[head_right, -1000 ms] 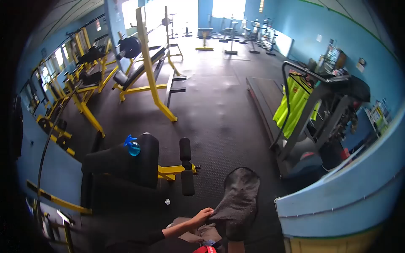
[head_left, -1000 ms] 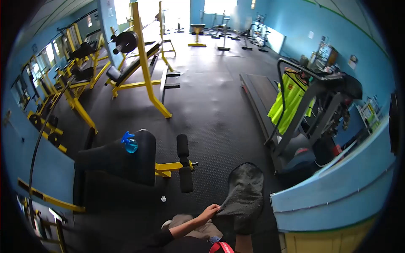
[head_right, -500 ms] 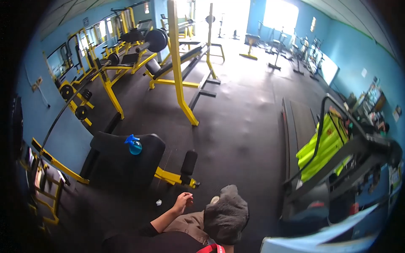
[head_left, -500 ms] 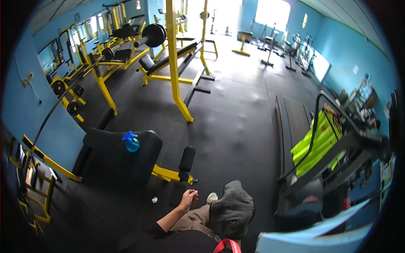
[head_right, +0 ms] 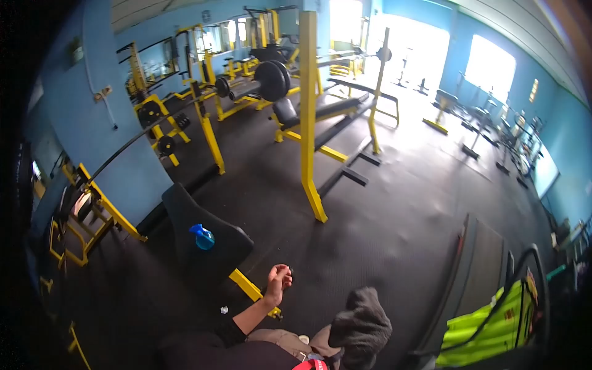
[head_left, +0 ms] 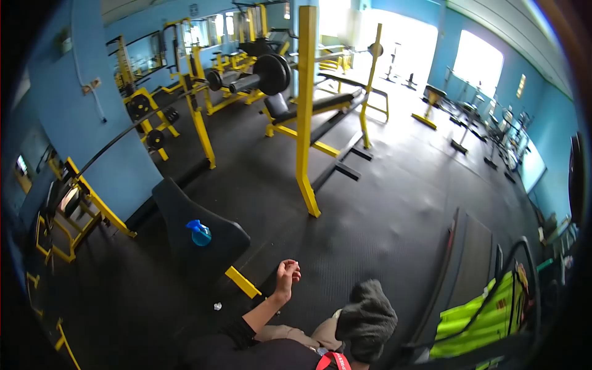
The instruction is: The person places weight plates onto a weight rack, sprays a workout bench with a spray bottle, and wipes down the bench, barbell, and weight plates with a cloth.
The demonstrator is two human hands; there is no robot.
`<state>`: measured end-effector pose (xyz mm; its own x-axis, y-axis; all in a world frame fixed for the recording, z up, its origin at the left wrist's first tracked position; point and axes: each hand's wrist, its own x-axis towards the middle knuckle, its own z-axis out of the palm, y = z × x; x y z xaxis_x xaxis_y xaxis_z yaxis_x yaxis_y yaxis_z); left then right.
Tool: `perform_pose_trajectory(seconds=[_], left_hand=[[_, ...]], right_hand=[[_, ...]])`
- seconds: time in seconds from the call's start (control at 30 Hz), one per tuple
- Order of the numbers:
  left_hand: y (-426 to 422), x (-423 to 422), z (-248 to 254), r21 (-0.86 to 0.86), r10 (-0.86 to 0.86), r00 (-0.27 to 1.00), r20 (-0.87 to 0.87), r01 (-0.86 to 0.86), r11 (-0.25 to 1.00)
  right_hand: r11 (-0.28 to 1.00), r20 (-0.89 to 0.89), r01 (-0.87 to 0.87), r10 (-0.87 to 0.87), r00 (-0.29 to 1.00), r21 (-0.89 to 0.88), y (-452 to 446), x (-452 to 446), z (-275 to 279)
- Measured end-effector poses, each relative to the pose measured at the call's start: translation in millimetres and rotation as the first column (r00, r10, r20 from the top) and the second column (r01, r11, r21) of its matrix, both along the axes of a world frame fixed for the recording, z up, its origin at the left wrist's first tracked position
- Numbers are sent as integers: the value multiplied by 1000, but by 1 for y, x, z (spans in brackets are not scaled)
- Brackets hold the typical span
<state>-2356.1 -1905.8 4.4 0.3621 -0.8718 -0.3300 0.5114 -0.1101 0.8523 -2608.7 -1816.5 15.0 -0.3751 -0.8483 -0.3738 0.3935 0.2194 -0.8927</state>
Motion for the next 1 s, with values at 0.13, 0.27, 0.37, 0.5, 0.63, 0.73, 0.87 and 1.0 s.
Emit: perform_pose_trajectory(seconds=[0.13, 0.27, 0.37, 0.5, 0.63, 0.73, 0.87, 1.0], left_hand=[[-74, -15, -18, 36, 159, 987, -3, -159, 987], [-157, -44, -35, 117, 314, 949, -15, -310, 944], [-213, -47, -23, 95, 376, 914, -153, -366, 926], [-248, -4, -4, 26, 559, 824, -97, -559, 829], [-212, 56, -14, 13, 790, 606, -95, -792, 610], [-175, 95, -34, 107, 931, 364, -15, -925, 364], [-157, 145, -69, 101, 995, 97, 36, -991, 93], [-183, 237, -109, 54, 991, 43, -123, -997, 50]], right_hand=[[998, -75, -64, 65, 995, 17, -114, -30, -4], [985, -152, -173, 174, 973, 17, -236, -56, 2], [961, -254, -273, 274, 928, 39, -329, -56, 25], [889, -485, -449, 434, 759, 93, -443, -20, 56], [713, -805, -657, 528, 271, 247, -535, 72, 86], [449, -925, -864, -176, -336, 228, -568, 167, 91], [37, -943, -998, 332, -34, 49, -583, 314, 91], [-115, -866, -980, 492, 88, -165, -586, 492, 96]])
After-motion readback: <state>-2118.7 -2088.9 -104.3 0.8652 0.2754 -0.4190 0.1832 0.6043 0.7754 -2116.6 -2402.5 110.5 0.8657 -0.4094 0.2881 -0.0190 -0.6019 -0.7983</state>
